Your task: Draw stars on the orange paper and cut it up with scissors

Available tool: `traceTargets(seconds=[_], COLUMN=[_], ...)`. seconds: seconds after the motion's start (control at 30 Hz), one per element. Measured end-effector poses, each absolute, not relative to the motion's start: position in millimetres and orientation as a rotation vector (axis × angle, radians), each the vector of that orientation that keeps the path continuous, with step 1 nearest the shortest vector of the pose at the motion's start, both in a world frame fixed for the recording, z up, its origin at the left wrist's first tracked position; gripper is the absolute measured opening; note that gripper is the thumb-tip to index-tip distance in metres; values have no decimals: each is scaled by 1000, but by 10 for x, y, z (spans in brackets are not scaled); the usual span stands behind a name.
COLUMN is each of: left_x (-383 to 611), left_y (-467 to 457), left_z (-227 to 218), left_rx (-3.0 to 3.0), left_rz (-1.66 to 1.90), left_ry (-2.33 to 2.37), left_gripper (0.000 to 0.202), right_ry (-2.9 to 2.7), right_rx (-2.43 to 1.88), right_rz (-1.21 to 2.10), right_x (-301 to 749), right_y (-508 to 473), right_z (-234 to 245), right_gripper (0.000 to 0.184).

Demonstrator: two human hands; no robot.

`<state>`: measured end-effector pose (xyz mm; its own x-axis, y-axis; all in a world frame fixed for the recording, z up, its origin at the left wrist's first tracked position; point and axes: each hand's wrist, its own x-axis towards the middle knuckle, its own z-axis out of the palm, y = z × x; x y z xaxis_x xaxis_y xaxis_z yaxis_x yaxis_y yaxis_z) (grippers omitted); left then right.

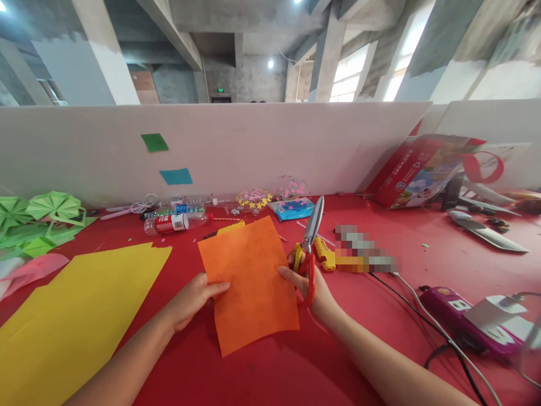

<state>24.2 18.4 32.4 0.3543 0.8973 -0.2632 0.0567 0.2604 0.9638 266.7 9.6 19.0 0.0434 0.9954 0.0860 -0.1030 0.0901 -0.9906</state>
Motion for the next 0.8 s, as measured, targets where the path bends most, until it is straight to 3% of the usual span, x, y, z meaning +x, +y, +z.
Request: traceTargets(seconds=[0.27,0.53,0.7,0.8], left_x=[125,37,-3,-61], left_y=[177,121,112,122], left_z=[247,248,312,330], left_rx=[999,1002,1052,1019], left_rz=[938,691,612,761], left_ry=[1200,1035,991,924], left_gripper=[28,32,38,53], right_ry=[-1185,-1163,-1159,-1117], right_rx=[-1145,-1193,-1187,-1235], right_rz=[1226,1181,1287,1270], right_x=[2650,2738,2779,2751], right_y=[75,111,122,121], right_z=[216,263,253,231], right_gripper=[33,36,35,31])
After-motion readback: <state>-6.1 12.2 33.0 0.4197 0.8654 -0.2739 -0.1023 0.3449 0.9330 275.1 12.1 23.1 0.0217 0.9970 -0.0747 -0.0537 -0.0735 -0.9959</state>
